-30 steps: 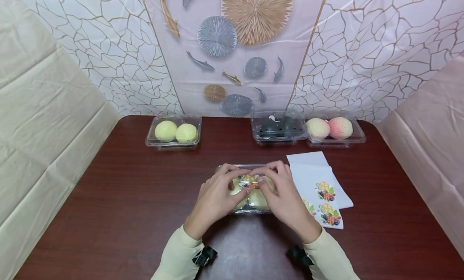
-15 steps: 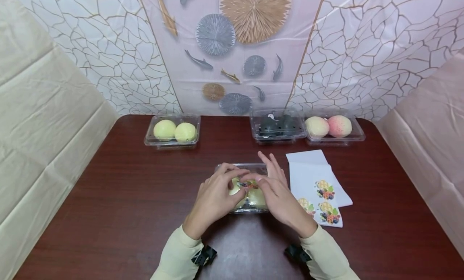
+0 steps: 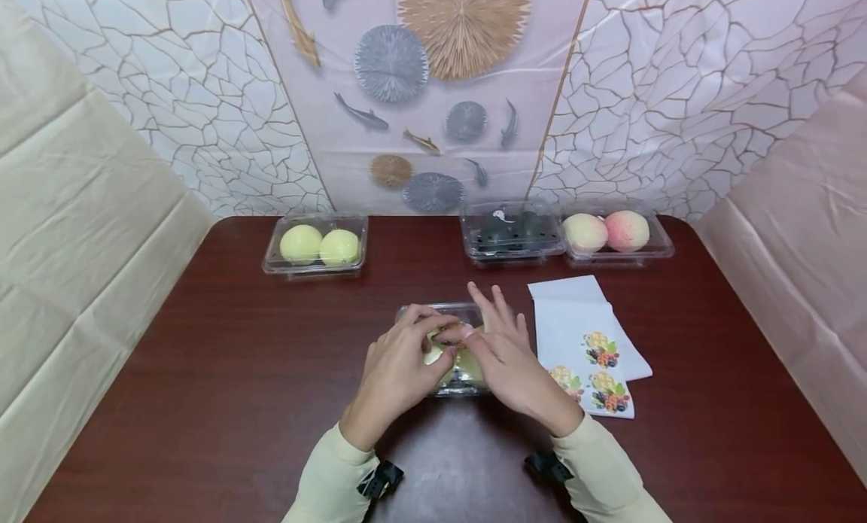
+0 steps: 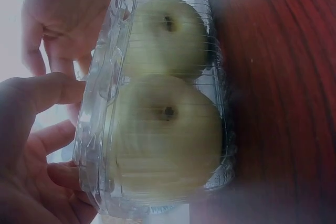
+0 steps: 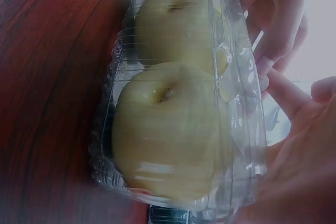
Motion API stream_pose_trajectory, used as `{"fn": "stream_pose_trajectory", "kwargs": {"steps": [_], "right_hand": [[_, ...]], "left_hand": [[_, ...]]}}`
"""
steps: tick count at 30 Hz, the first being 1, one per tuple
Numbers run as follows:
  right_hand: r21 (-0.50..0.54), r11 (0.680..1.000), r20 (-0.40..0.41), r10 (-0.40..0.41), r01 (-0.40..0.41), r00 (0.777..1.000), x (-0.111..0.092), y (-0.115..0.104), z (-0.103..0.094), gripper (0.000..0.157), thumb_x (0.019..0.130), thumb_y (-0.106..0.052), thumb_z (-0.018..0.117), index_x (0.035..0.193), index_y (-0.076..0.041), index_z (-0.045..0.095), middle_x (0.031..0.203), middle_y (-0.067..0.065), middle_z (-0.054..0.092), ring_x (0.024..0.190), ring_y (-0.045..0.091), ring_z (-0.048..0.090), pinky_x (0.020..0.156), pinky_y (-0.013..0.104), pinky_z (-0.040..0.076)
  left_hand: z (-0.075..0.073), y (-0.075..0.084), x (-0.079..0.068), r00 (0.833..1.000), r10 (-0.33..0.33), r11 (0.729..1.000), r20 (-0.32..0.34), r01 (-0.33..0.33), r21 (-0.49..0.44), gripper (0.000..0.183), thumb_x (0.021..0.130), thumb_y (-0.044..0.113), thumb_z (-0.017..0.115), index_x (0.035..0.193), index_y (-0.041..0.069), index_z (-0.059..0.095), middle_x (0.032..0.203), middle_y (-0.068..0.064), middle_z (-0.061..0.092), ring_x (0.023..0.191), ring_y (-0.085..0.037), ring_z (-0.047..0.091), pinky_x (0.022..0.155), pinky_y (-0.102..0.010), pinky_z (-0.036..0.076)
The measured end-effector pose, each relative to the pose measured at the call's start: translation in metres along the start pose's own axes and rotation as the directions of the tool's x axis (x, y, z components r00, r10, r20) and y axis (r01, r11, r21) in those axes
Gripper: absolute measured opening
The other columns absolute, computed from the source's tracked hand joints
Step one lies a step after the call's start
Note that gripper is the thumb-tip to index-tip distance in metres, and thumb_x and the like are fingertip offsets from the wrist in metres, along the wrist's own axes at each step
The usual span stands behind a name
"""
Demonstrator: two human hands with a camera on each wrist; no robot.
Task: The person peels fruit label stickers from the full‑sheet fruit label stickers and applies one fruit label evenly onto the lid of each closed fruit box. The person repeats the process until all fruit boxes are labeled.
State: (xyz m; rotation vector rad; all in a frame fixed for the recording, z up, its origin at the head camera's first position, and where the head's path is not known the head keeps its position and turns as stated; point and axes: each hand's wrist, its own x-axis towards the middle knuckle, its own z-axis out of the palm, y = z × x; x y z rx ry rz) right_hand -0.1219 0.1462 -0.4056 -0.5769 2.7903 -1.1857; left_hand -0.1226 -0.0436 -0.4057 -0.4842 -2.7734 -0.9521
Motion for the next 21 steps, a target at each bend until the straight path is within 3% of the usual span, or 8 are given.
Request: {"fn": "stream_pose_trajectory", "kwargs": {"steps": [10,21], "right_hand": [[-0.043,0.998,0.011,0.052,-0.052,0.999,0.0,-0.003,0.001,0.054,0.117,-0.035,0.028,0.13,-0.02,0.078,0.177,0.01,0.014,0.162,0.041,-0.008,0.116,0.082,-0.003],[0.063,0.986,-0.031,0.156,-0.153,0.987,-0.009,0.001,-0.009,0.062,0.118,-0.038,0.023,0.119,-0.023,0.082,0.174,0.016,0.02,0.161,0.044,-0.005,0.116,0.082,-0.001]], "left_hand": [[0.002,0.0,-0.001,1.0,-0.013,1.0,-0.002,0.013,0.013,0.036,0.089,0.028,0.083,0.124,0.029,0.078,0.123,0.011,0.065,0.079,-0.003,0.06,0.053,-0.027,0.044],[0.003,0.001,0.0,1.0,-0.013,1.0,0.005,0.013,0.0,0.037,0.087,0.026,0.082,0.124,0.027,0.078,0.122,0.01,0.065,0.076,-0.003,0.058,0.051,-0.027,0.043]]}}
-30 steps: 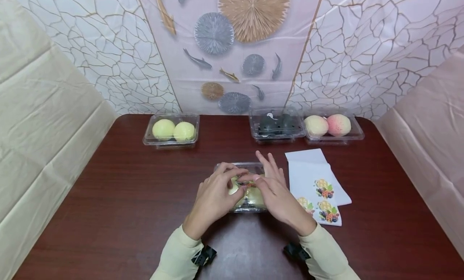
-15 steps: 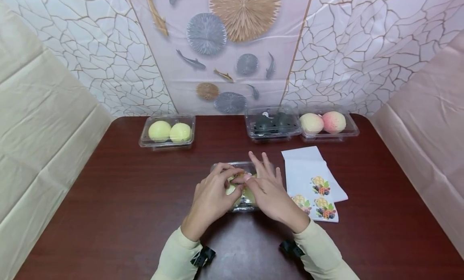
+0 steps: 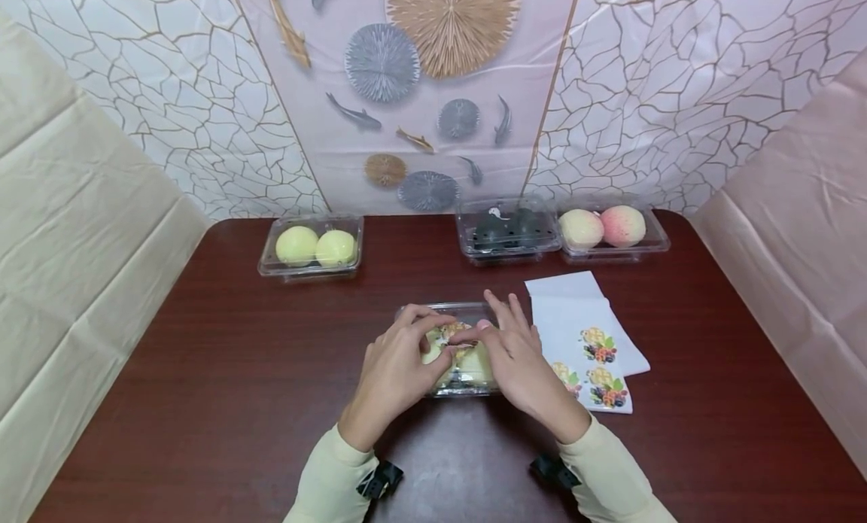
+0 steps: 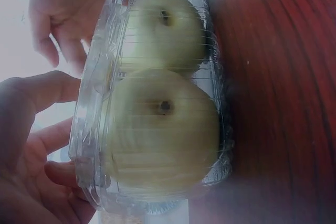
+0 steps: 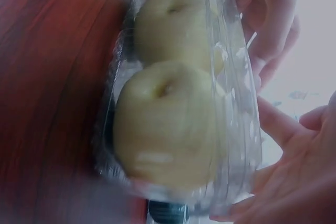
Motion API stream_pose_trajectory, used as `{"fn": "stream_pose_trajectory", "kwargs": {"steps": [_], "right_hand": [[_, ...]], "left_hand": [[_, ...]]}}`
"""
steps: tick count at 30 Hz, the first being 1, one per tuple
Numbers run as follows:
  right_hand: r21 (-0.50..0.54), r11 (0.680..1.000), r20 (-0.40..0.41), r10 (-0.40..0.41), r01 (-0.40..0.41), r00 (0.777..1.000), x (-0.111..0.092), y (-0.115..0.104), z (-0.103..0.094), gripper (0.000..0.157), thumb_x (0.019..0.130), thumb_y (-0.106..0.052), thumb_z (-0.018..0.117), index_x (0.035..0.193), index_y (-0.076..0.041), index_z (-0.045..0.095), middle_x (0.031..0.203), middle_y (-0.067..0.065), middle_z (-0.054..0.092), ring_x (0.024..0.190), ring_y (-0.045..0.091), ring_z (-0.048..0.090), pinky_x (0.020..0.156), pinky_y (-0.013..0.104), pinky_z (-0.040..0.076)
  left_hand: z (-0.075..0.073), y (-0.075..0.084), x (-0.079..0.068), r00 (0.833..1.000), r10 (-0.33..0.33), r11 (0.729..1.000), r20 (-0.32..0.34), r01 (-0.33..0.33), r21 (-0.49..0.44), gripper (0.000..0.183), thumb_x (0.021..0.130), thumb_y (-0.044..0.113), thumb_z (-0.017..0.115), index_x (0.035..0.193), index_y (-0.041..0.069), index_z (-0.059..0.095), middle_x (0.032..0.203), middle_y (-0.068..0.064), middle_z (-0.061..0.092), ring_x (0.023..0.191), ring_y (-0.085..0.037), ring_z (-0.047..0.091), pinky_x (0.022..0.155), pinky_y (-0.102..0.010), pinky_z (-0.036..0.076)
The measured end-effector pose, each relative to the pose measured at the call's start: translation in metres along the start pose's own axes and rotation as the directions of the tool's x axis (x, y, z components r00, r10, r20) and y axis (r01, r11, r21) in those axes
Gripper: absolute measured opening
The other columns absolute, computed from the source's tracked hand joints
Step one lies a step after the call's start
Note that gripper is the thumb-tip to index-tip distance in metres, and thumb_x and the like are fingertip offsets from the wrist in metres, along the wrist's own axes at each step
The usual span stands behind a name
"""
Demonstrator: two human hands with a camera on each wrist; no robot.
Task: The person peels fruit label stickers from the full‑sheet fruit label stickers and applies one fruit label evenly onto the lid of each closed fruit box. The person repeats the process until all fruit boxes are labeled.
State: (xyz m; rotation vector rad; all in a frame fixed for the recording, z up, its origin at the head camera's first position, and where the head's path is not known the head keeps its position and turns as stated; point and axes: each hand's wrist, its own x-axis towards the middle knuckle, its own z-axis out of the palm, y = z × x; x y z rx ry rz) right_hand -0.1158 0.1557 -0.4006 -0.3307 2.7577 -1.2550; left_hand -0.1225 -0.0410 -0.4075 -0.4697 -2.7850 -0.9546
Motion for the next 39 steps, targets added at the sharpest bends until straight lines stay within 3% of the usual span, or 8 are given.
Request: {"fn": "stream_pose_trajectory", "kwargs": {"steps": [10,15,18,22,25,29,34,39], "right_hand": [[0.064,0.996,-0.147,0.071,-0.063,0.987,-0.012,0.001,-0.027,0.061,0.117,-0.029,0.025,0.11,-0.013,0.083,0.171,0.015,0.03,0.161,0.042,0.01,0.123,0.07,0.012],[0.124,0.992,-0.212,0.027,-0.001,0.977,-0.017,-0.006,-0.038,0.056,0.117,-0.029,0.024,0.116,-0.013,0.078,0.167,0.01,0.036,0.156,0.037,0.027,0.118,0.061,0.025],[0.136,0.99,-0.212,-0.002,0.031,0.977,-0.015,-0.007,-0.036,0.052,0.117,-0.029,0.027,0.12,-0.01,0.076,0.163,0.013,0.041,0.152,0.038,0.034,0.117,0.059,0.029],[0.136,0.99,-0.178,0.002,0.022,0.984,-0.013,0.0,-0.029,0.047,0.117,-0.033,0.036,0.126,-0.006,0.073,0.157,0.017,0.047,0.148,0.038,0.042,0.117,0.061,0.034],[0.125,0.992,-0.12,0.02,-0.005,0.993,-0.015,0.01,-0.025,0.044,0.115,-0.037,0.044,0.137,-0.005,0.065,0.157,0.018,0.046,0.147,0.04,0.043,0.115,0.064,0.037],[0.098,0.995,-0.011,0.033,-0.032,0.999,-0.02,0.02,-0.019,0.06,0.11,-0.04,0.056,0.157,-0.005,0.041,0.161,0.024,0.036,0.141,0.046,0.048,0.11,0.064,0.044],[0.167,0.979,0.103,0.101,-0.118,0.99,-0.021,0.027,-0.012,0.096,0.102,-0.04,0.072,0.166,-0.004,0.011,0.167,0.031,0.022,0.146,0.053,0.041,0.108,0.056,0.05],[0.2,0.963,0.144,0.152,-0.179,0.978,-0.029,0.032,-0.012,0.112,0.093,-0.037,0.083,0.167,-0.01,0.003,0.17,0.03,0.017,0.15,0.053,0.033,0.106,0.055,0.051]], "left_hand": [[-0.008,-0.003,0.0,1.0,-0.013,1.0,-0.005,0.014,0.019,0.036,0.089,0.031,0.083,0.124,0.031,0.078,0.121,0.011,0.064,0.074,-0.002,0.056,0.051,-0.029,0.041],[-0.015,-0.008,-0.001,0.999,-0.015,1.0,0.044,0.015,0.002,0.048,0.088,0.03,0.084,0.135,0.027,0.073,0.125,0.007,0.062,0.076,-0.004,0.056,0.053,-0.03,0.043],[-0.02,-0.01,-0.001,0.995,-0.007,0.998,0.097,0.014,-0.069,0.06,0.088,0.024,0.085,0.144,0.023,0.067,0.129,0.003,0.059,0.08,-0.006,0.056,0.059,-0.031,0.046],[-0.028,-0.016,-0.002,0.994,0.023,0.972,0.109,0.003,-0.235,0.063,0.087,0.014,0.087,0.145,0.019,0.064,0.131,-0.002,0.058,0.087,-0.012,0.06,0.075,-0.037,0.052],[-0.033,-0.022,-0.005,0.997,0.03,0.955,0.074,-0.006,-0.298,0.059,0.087,0.01,0.086,0.142,0.018,0.067,0.13,-0.003,0.06,0.091,-0.019,0.061,0.076,-0.036,0.053],[-0.035,-0.031,-0.015,0.996,-0.039,0.962,0.075,0.058,-0.266,0.066,0.086,0.019,0.089,0.147,0.022,0.062,0.138,-0.005,0.056,0.109,-0.025,0.056,0.08,-0.036,0.054],[-0.027,-0.038,-0.03,0.981,-0.149,0.964,0.122,0.172,-0.202,0.099,0.079,0.033,0.095,0.162,0.029,0.041,0.156,-0.008,0.043,0.141,-0.031,0.044,0.108,-0.056,0.047],[-0.012,-0.031,-0.038,0.968,-0.177,0.951,0.176,0.215,-0.224,0.115,0.078,0.038,0.095,0.169,0.027,0.025,0.17,-0.014,0.028,0.147,-0.043,0.043,0.113,-0.068,0.039]]}}
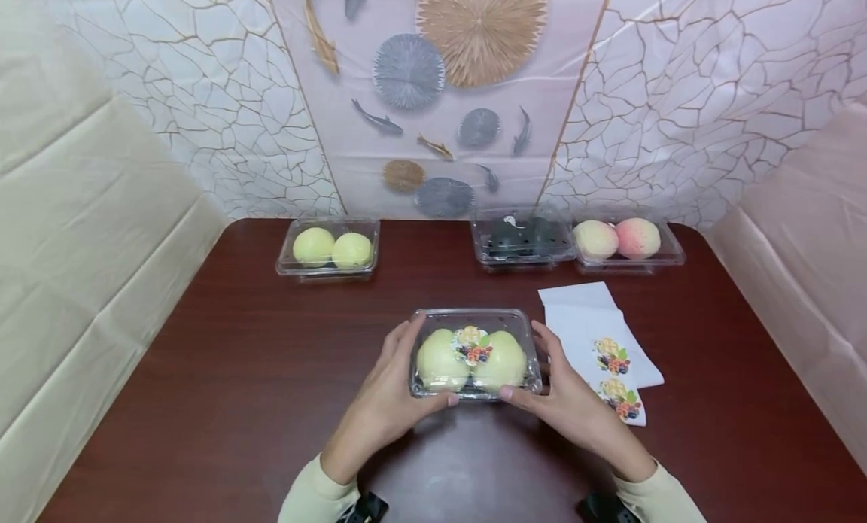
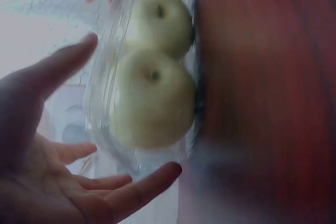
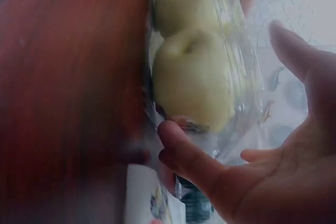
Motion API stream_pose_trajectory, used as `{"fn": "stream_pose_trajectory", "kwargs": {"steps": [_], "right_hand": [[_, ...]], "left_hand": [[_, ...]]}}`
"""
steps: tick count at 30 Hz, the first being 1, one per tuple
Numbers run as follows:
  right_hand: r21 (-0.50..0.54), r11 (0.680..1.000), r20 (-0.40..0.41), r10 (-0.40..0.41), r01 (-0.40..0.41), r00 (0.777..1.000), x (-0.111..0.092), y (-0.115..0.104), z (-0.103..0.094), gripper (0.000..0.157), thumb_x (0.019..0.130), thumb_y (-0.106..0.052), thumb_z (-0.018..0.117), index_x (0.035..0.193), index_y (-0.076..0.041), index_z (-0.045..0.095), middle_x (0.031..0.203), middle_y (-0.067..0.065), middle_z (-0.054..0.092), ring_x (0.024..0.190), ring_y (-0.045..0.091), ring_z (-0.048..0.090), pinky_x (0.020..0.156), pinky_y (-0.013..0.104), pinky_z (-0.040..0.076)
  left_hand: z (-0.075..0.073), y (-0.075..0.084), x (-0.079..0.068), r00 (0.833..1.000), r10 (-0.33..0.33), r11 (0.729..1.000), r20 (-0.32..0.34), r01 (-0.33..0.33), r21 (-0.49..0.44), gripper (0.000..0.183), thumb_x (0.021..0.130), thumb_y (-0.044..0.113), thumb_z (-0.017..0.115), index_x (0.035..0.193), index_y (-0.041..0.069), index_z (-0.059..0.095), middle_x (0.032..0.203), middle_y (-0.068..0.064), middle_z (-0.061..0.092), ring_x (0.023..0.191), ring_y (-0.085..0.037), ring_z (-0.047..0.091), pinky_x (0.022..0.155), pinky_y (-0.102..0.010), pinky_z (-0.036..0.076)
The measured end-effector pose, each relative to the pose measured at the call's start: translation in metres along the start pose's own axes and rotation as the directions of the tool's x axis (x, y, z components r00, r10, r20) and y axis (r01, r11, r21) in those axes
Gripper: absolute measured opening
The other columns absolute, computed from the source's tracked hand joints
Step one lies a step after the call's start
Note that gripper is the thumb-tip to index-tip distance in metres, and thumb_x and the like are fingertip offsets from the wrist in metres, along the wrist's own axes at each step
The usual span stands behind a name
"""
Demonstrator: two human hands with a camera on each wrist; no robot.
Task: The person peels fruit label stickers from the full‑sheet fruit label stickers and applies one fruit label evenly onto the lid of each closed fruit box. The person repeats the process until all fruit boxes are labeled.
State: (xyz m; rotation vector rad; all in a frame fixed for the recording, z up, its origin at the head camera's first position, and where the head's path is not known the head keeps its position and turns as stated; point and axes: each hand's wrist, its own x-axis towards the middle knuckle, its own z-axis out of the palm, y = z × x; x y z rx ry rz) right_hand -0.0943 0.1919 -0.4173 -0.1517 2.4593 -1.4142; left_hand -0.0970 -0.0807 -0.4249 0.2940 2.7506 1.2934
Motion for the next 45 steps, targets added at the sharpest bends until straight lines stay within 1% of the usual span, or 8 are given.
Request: {"fn": "stream_pose_trajectory", "kwargs": {"steps": [6,13,21,26,34,39,43,45], "right_hand": [[-0.036,0.998,-0.043,-0.043,0.042,0.998,-0.004,0.001,0.006,0.121,0.083,-0.032,0.092,0.166,-0.004,0.009,0.165,0.032,0.03,0.15,0.045,0.035,0.117,0.063,0.033],[-0.124,0.986,-0.094,-0.125,0.113,0.988,0.005,-0.013,0.014,0.114,0.084,-0.025,0.092,0.164,0.001,0.016,0.164,0.033,0.032,0.15,0.048,0.035,0.116,0.065,0.035],[-0.181,0.975,-0.074,-0.145,0.13,0.987,0.018,-0.015,0.021,0.11,0.087,-0.028,0.09,0.164,0.004,0.018,0.162,0.036,0.033,0.15,0.048,0.036,0.117,0.064,0.036],[-0.192,0.974,-0.058,-0.137,0.124,0.989,0.03,-0.012,0.024,0.109,0.089,-0.032,0.088,0.164,0.001,0.017,0.163,0.035,0.032,0.15,0.047,0.036,0.116,0.063,0.038],[-0.265,0.954,-0.125,-0.18,0.142,0.976,0.049,-0.017,0.031,0.108,0.089,-0.036,0.087,0.165,0.001,0.02,0.158,0.033,0.036,0.147,0.046,0.041,0.115,0.062,0.04],[-0.412,0.881,-0.216,-0.341,0.231,0.915,0.051,-0.023,0.035,0.095,0.087,-0.027,0.09,0.158,0.005,0.037,0.151,0.03,0.041,0.141,0.046,0.044,0.112,0.06,0.044],[-0.581,0.756,-0.196,-0.489,0.301,0.85,0.045,-0.032,0.035,0.059,0.089,-0.021,0.087,0.136,0.003,0.063,0.14,0.024,0.056,0.13,0.041,0.054,0.103,0.057,0.051],[-0.64,0.699,-0.143,-0.518,0.32,0.843,0.044,-0.036,0.037,0.05,0.092,-0.022,0.085,0.131,0.003,0.066,0.139,0.023,0.059,0.127,0.041,0.058,0.099,0.057,0.053]], "left_hand": [[0.008,0.005,-0.001,1.0,-0.023,0.999,-0.001,0.022,-0.022,0.109,0.08,0.036,0.094,0.167,0.015,0.03,0.171,-0.016,0.028,0.146,-0.047,0.044,0.111,-0.077,0.033],[-0.003,0.004,-0.002,0.999,-0.018,0.999,-0.036,0.017,-0.027,0.109,0.079,0.03,0.095,0.165,0.004,0.033,0.171,-0.019,0.027,0.149,-0.045,0.041,0.115,-0.063,0.04],[-0.017,-0.006,0.005,1.0,-0.022,0.996,-0.009,0.022,0.083,0.107,0.081,0.039,0.093,0.163,0.003,0.036,0.167,-0.026,0.032,0.145,-0.052,0.043,0.109,-0.076,0.037],[-0.025,-0.012,0.011,1.0,-0.027,0.991,0.015,0.025,0.135,0.107,0.083,0.044,0.09,0.165,0.006,0.033,0.168,-0.027,0.031,0.14,-0.055,0.047,0.108,-0.074,0.04],[-0.033,-0.015,0.023,0.986,0.143,0.93,-0.08,-0.107,0.352,0.087,0.083,0.041,0.092,0.155,0.011,0.053,0.166,-0.02,0.038,0.149,-0.042,0.041,0.104,-0.062,0.051],[-0.036,-0.016,0.03,0.973,0.214,0.856,-0.086,-0.144,0.496,0.078,0.083,0.049,0.088,0.149,0.016,0.062,0.158,-0.014,0.052,0.141,-0.037,0.053,0.097,-0.06,0.054],[-0.042,-0.02,0.037,0.971,0.223,0.813,-0.081,-0.14,0.566,0.079,0.084,0.055,0.085,0.151,0.02,0.061,0.158,-0.01,0.054,0.137,-0.036,0.057,0.096,-0.058,0.054],[-0.046,-0.022,0.041,0.972,0.221,0.794,-0.084,-0.13,0.594,0.079,0.085,0.056,0.084,0.151,0.02,0.06,0.158,-0.01,0.054,0.137,-0.035,0.058,0.097,-0.057,0.053]]}}
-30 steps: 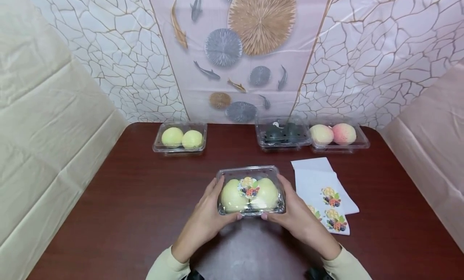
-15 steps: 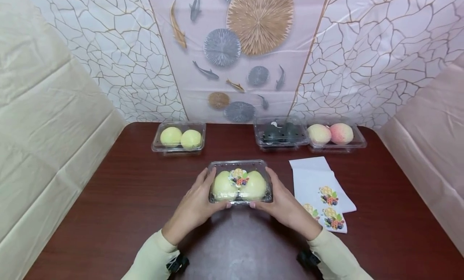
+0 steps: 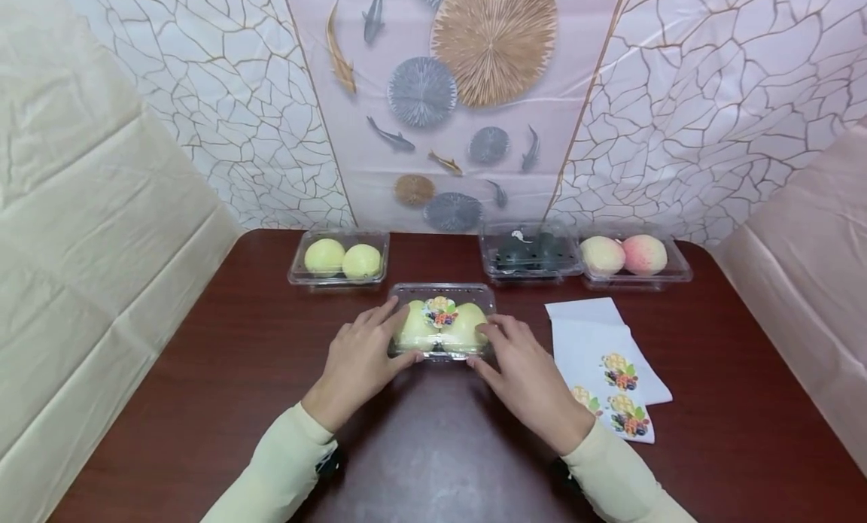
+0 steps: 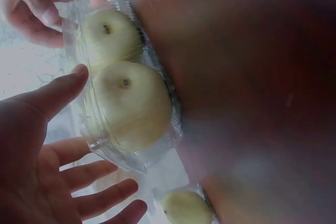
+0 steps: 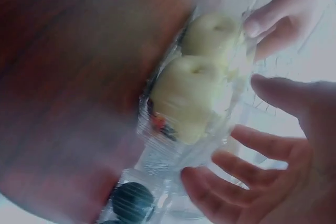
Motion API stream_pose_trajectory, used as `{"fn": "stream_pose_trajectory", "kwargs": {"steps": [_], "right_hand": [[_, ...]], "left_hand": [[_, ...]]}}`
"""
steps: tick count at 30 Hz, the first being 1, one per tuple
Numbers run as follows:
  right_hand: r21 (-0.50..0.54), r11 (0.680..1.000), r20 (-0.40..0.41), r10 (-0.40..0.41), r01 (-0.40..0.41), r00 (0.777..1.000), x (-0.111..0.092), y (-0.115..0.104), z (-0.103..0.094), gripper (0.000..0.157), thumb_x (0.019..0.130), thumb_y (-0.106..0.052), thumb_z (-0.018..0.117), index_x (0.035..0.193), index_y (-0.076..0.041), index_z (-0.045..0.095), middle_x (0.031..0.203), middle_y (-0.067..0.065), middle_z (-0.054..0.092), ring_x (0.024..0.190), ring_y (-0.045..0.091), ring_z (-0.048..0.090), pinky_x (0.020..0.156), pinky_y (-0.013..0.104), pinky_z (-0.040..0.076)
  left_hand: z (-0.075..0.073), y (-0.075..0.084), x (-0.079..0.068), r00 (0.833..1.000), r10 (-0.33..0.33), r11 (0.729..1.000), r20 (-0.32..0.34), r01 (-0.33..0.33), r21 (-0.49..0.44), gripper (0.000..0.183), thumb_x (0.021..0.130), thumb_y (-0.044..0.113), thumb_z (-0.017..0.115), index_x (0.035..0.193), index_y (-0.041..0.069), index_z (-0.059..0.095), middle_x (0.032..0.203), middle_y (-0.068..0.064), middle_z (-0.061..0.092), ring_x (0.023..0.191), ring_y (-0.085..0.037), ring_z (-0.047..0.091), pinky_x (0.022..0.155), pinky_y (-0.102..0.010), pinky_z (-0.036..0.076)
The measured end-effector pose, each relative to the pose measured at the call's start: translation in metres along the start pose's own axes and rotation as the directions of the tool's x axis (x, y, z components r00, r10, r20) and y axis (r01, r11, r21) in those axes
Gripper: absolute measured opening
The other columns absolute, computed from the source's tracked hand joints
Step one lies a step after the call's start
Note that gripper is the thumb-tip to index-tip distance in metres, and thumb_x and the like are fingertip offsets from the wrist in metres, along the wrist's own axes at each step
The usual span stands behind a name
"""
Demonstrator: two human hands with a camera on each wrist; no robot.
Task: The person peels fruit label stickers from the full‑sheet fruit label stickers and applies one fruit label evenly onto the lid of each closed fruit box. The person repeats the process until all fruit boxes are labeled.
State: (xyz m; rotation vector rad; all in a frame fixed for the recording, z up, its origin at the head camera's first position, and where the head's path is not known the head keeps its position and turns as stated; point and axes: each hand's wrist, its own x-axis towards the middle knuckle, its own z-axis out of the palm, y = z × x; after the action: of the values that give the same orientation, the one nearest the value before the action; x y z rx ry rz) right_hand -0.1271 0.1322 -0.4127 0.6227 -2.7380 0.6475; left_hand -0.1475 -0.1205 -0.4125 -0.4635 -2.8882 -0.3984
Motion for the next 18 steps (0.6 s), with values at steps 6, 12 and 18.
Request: {"fn": "stream_pose_trajectory", "kwargs": {"steps": [6,12,18], "right_hand": [[-0.026,1.0,0.227,0.004,0.002,0.974,0.007,-0.005,0.003,0.081,0.097,-0.03,0.079,0.159,0.003,0.039,0.164,0.034,0.031,0.133,0.05,0.055,0.101,0.061,0.052],[-0.007,0.999,0.344,0.033,-0.032,0.938,0.015,0.0,0.013,0.097,0.097,-0.03,0.079,0.167,0.001,0.018,0.171,0.034,0.002,0.115,0.051,0.066,0.087,0.055,0.059],[0.06,0.997,0.382,0.027,-0.054,0.924,0.026,0.01,0.022,0.101,0.1,-0.026,0.076,0.169,-0.002,0.006,0.172,0.03,-0.012,0.114,0.046,0.068,0.077,0.046,0.06]], "left_hand": [[0.002,-0.007,0.013,1.0,0.011,0.998,0.012,-0.012,0.056,0.078,0.092,0.052,0.079,0.153,0.011,0.056,0.159,-0.016,0.051,0.142,-0.039,0.052,0.105,-0.058,0.047],[0.01,-0.012,0.025,0.996,0.085,0.989,-0.021,-0.082,0.125,0.073,0.097,0.05,0.074,0.152,0.006,0.056,0.157,-0.021,0.052,0.144,-0.045,0.048,0.117,-0.06,0.037],[0.015,-0.021,0.035,0.994,0.102,0.979,-0.03,-0.095,0.179,0.073,0.1,0.055,0.066,0.155,0.009,0.053,0.158,-0.02,0.051,0.149,-0.048,0.04,0.124,-0.067,0.022]]}}
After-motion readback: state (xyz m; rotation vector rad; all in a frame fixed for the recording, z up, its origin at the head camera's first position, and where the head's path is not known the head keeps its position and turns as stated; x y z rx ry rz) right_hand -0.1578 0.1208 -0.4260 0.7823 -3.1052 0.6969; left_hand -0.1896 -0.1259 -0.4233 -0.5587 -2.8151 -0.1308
